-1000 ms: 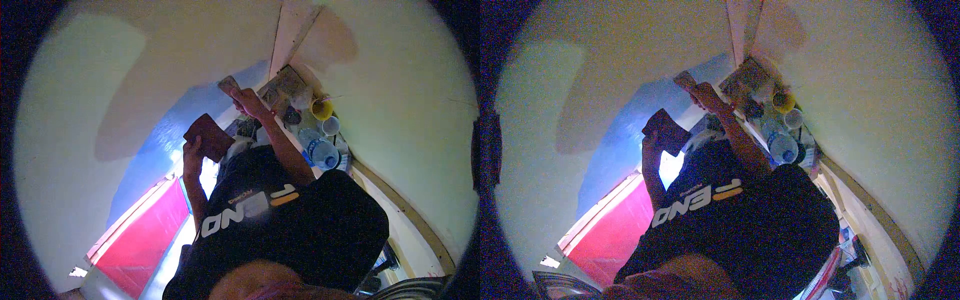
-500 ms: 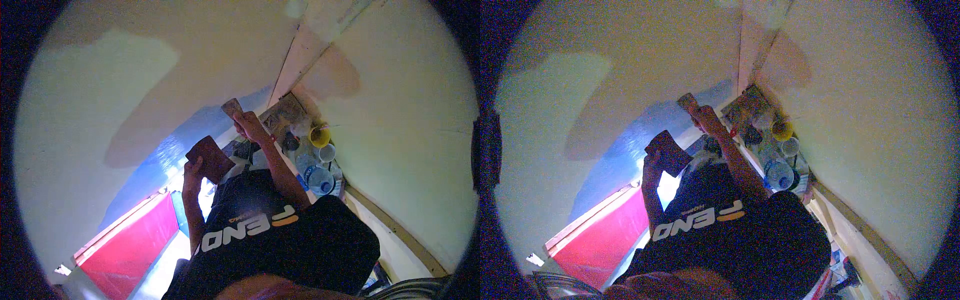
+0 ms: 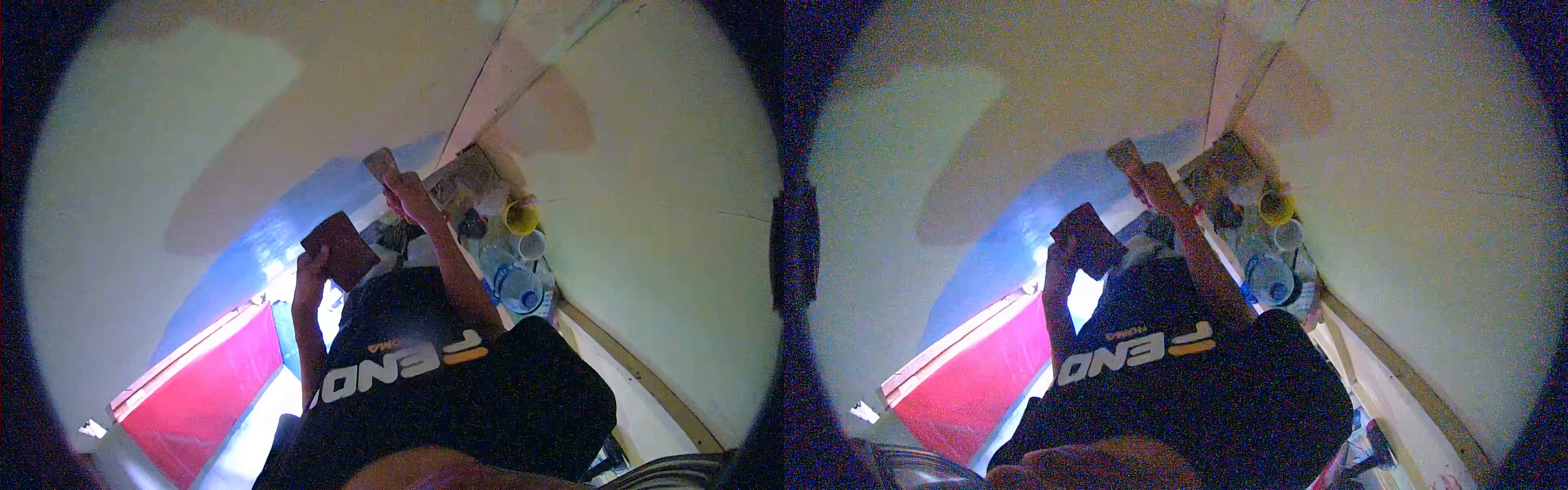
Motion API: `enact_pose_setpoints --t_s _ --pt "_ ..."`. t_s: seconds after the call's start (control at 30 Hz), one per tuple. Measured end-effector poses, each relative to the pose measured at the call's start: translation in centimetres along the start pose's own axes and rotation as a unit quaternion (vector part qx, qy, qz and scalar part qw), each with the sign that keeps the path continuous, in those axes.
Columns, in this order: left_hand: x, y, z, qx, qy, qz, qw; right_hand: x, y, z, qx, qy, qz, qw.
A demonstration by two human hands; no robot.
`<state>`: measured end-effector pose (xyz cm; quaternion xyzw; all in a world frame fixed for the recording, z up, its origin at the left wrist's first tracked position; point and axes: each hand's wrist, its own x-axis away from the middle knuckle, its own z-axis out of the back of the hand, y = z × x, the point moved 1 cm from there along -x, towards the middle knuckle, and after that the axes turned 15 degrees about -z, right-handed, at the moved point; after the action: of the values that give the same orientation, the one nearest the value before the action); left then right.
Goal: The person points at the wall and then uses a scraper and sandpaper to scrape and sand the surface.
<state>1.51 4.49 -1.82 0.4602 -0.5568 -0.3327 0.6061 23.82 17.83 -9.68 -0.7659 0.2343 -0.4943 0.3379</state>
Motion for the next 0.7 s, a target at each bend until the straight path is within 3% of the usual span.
enact_pose_setpoints --t_s 0.27,0.3,0.47,0.53,0.6,0.7 --pt "0.4 -1.0 0.6 -0.023 -0.014 0.033 0.999 -0.8 0.8 0.2 -0.022 -0.021 -0.001 1.000" --pt "0.5 -1.1 0.3 0.049 -0.002 0.016 0.999 -0.8 0.6 0.1 -0.021 -0.015 0.005 1.000" --pt "1.6 0.4 -0.5 0.003 0.008 -0.001 1.000 -0.1 -2.5 -0.9 -0.048 -0.016 0.033 0.998" --pt "1.2 -0.5 0.2 0.025 -0.021 -0.012 0.999 0.1 -1.6 -1.2 -0.054 -0.014 0.027 0.998" --pt "0.3 0.4 0.5 -0.093 -0.028 0.016 0.995 -1.0 -0.5 -0.4 -0.050 -0.041 0.028 0.998" --pt "0.9 0.0 0.5 -0.068 -0.033 0.000 0.997 -1.4 1.5 0.1 -0.054 -0.020 0.003 0.998"
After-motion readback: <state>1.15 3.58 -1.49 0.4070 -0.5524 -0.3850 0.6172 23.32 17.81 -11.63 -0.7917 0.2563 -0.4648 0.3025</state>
